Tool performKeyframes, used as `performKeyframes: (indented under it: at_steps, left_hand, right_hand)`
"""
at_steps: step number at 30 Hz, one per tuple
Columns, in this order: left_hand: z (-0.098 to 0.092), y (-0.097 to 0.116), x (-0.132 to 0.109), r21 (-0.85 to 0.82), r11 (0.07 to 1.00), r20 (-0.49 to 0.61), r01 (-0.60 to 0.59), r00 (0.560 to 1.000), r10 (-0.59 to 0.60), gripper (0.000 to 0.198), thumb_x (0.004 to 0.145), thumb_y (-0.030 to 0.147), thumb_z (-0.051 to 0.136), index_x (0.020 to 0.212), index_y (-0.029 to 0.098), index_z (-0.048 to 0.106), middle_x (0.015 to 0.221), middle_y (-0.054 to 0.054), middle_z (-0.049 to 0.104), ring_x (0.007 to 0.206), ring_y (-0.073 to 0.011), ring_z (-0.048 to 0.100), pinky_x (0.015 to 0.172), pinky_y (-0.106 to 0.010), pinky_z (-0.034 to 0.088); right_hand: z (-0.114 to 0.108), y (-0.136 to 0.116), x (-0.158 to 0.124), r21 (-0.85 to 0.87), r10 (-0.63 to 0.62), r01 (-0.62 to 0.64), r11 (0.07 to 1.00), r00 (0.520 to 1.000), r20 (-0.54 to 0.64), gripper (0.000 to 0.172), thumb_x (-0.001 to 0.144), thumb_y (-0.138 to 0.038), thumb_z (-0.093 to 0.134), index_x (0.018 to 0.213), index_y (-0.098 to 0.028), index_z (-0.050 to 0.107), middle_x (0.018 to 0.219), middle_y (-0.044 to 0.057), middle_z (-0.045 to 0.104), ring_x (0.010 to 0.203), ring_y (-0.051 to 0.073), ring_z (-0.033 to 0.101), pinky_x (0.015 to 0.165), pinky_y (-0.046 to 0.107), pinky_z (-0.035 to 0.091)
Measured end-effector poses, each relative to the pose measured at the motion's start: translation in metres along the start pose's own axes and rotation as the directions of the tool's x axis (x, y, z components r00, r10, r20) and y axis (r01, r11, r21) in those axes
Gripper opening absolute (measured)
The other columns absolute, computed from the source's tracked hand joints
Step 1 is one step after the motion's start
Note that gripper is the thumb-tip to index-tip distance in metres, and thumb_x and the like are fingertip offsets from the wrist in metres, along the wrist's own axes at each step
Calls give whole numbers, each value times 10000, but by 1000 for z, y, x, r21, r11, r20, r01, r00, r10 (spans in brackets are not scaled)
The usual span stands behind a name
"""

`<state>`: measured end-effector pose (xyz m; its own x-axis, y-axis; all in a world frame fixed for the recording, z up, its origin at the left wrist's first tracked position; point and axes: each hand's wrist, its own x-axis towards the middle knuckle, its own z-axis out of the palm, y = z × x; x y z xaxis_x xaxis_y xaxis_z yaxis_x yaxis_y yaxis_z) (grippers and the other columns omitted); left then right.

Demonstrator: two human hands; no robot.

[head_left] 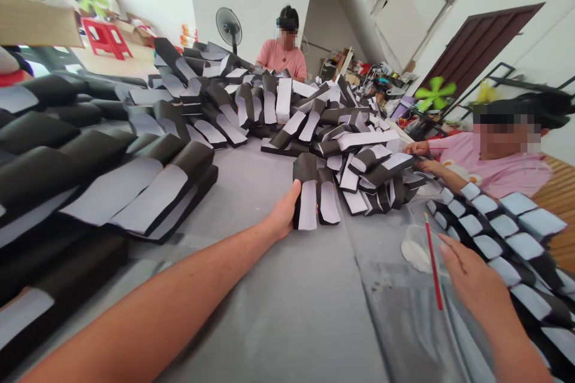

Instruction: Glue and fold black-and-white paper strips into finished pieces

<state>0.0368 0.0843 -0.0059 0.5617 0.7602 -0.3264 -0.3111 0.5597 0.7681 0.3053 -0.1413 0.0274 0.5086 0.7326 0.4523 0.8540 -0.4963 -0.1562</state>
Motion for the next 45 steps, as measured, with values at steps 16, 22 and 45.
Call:
performKeyframes:
  at_steps: [16, 22, 45]
  left_hand:
    - [-1, 1, 1, -6, 1000, 38, 14, 999, -13, 576, 860, 620, 412, 1059, 133, 647, 803, -121, 713, 754, -229, 676, 679, -336, 543]
    - [0, 0, 3, 0, 1000, 10, 30, 1000, -30, 586, 869, 618, 388, 1015, 120, 659, 742, -115, 698, 669, -212, 658, 636, -332, 531]
    - [1, 6, 0, -3, 998, 30, 59, 998, -59, 576, 887, 613, 346, 1083, 150, 626, 704, -75, 676, 636, -186, 640, 623, -314, 535]
  right_hand:
    - [24, 4, 4, 158, 116, -126, 979, 991, 73, 430, 774, -460, 367, 852, -216, 712, 974, 105, 713, 992, 297, 631, 877, 466, 496]
    - [-12, -40, -5, 381, 257, -232, 895, 966, -15, 471, 660, -284, 413, 1036, -209, 688, 1021, 66, 704, 966, 263, 636, 854, 438, 501]
    - [-16, -52, -11, 480, 366, -73, 875, 748, -554, 145, 668, -304, 456, 610, -215, 556, 537, 7, 525, 538, 216, 559, 696, 440, 500]
